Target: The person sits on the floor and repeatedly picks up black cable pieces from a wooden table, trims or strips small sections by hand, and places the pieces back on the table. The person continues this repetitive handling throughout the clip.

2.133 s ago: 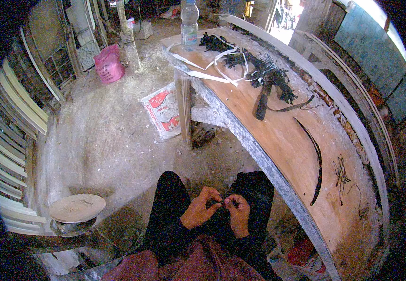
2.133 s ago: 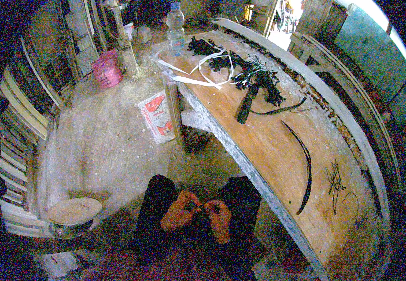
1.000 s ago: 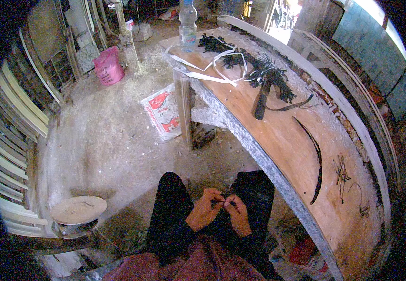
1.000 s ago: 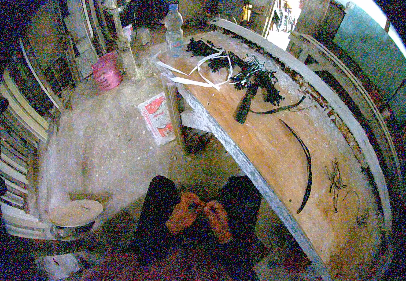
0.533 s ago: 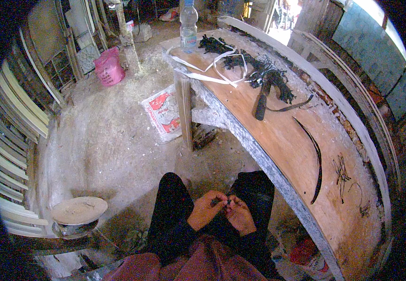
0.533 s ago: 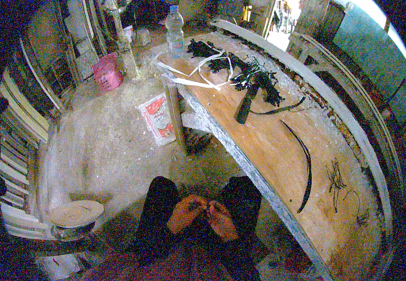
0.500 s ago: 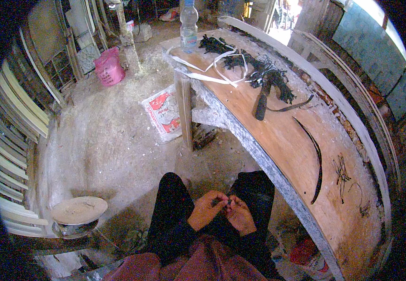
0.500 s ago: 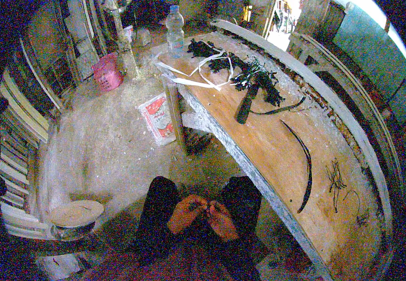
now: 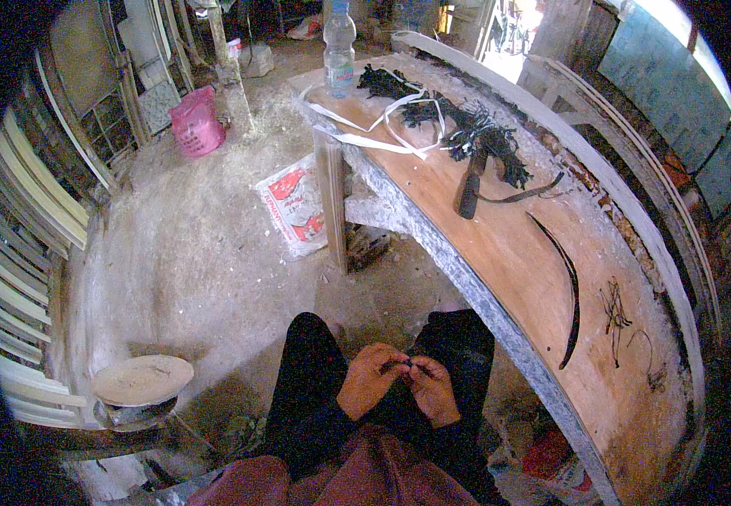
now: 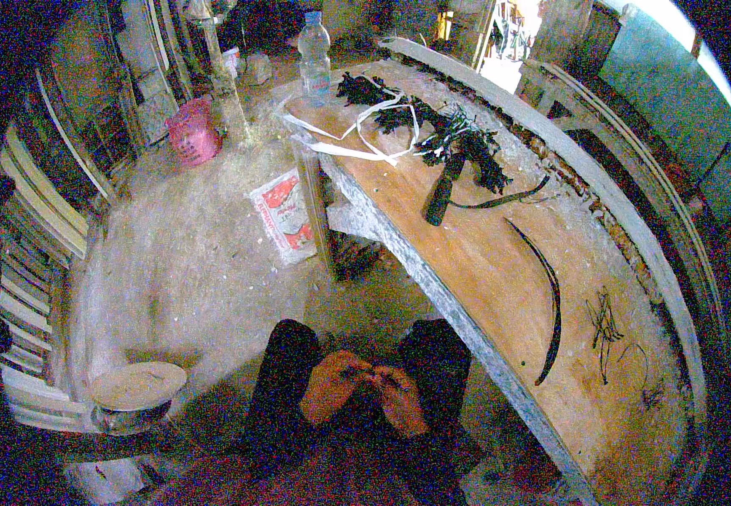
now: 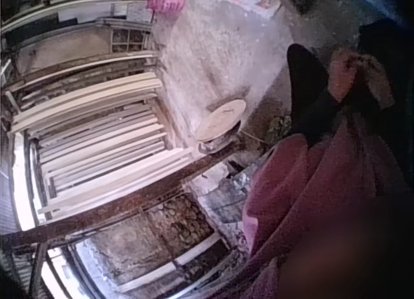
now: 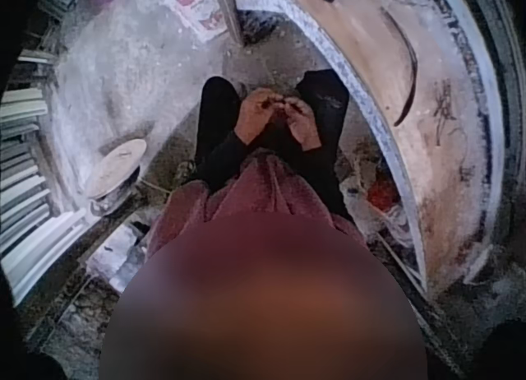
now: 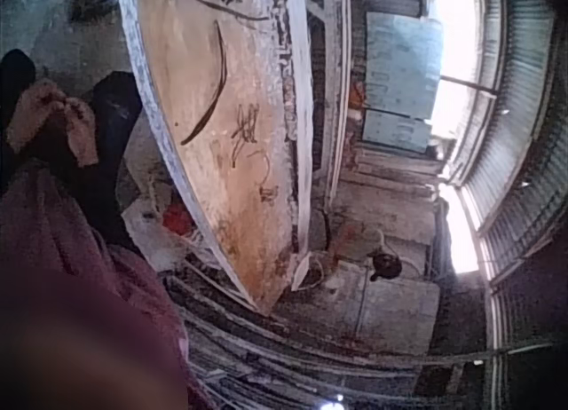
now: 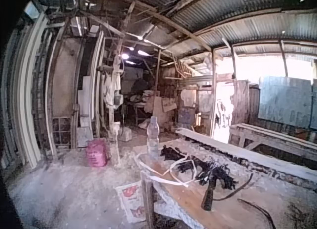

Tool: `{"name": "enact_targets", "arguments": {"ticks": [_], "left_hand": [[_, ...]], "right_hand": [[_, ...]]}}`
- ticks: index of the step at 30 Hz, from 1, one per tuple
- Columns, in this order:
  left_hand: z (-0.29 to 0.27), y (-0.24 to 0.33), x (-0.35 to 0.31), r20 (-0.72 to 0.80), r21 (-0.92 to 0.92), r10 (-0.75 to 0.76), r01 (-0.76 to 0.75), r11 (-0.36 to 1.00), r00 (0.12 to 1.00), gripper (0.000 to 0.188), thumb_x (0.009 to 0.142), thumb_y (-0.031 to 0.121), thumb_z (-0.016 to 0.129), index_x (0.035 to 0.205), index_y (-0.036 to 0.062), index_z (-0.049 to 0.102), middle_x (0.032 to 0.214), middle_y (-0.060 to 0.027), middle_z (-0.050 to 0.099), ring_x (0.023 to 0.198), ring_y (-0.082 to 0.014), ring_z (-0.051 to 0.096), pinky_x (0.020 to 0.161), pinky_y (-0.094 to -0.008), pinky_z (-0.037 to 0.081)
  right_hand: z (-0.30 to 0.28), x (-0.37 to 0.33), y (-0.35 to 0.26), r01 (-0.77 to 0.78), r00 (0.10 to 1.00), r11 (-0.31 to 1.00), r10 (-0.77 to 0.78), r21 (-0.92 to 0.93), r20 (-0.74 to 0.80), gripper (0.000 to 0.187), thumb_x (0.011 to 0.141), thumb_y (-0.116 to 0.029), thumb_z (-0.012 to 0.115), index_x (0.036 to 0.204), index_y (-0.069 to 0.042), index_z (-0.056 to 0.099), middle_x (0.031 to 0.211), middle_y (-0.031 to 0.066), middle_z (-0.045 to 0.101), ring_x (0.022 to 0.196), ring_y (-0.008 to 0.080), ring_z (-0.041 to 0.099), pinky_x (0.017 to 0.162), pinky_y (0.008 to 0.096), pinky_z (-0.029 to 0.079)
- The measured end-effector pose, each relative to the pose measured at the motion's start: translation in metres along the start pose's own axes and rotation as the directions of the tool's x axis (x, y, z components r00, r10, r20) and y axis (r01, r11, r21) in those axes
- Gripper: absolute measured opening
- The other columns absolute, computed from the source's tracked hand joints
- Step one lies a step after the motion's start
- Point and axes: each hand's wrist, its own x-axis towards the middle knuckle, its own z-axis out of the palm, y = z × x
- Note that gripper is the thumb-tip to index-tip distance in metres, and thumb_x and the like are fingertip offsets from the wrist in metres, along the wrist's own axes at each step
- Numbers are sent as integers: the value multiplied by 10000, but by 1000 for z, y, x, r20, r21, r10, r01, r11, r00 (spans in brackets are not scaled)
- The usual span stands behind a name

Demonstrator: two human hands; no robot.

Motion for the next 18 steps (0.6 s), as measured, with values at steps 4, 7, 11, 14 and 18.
{"name": "enact_targets", "arguments": {"ticks": [4,7,11,14,18], "left_hand": [[-1,3,-2,7,-43,-54,54,998,999,169,739,177,647,864,64,632,882,-88,616,835,-277,576,736,-343,461],[-2,5,-4,16,-40,-79,80,996,997,166,748,170,642,872,61,631,885,-90,626,823,-278,589,720,-339,474],[-2,8,-7,26,-119,-151,153,981,988,153,749,125,637,883,51,626,887,-89,635,832,-259,604,723,-319,477],[-4,7,-5,34,-150,-141,145,978,989,145,745,94,630,882,49,622,882,-83,635,827,-235,611,720,-297,473],[-14,3,1,125,-148,-107,125,981,986,117,750,84,619,863,53,612,858,-86,631,812,-223,613,706,-292,470]], "right_hand": [[1,-2,1,33,999,997,-35,-68,-27,147,802,-38,592,942,-33,549,920,49,571,818,147,556,742,263,464],[4,-2,0,106,993,953,-116,-285,-19,135,797,-26,592,924,-32,545,910,46,569,814,143,552,756,260,457],[8,0,-2,125,989,904,-147,-408,-23,114,798,-14,585,903,-23,542,885,45,570,804,134,546,757,257,452],[12,0,-5,116,988,871,-149,-477,-31,92,799,-21,585,880,-23,541,863,40,564,791,122,535,740,247,446],[21,-2,-12,153,987,841,-151,-518,46,80,800,-37,591,860,-36,539,848,39,552,776,110,520,719,241,437]]}}
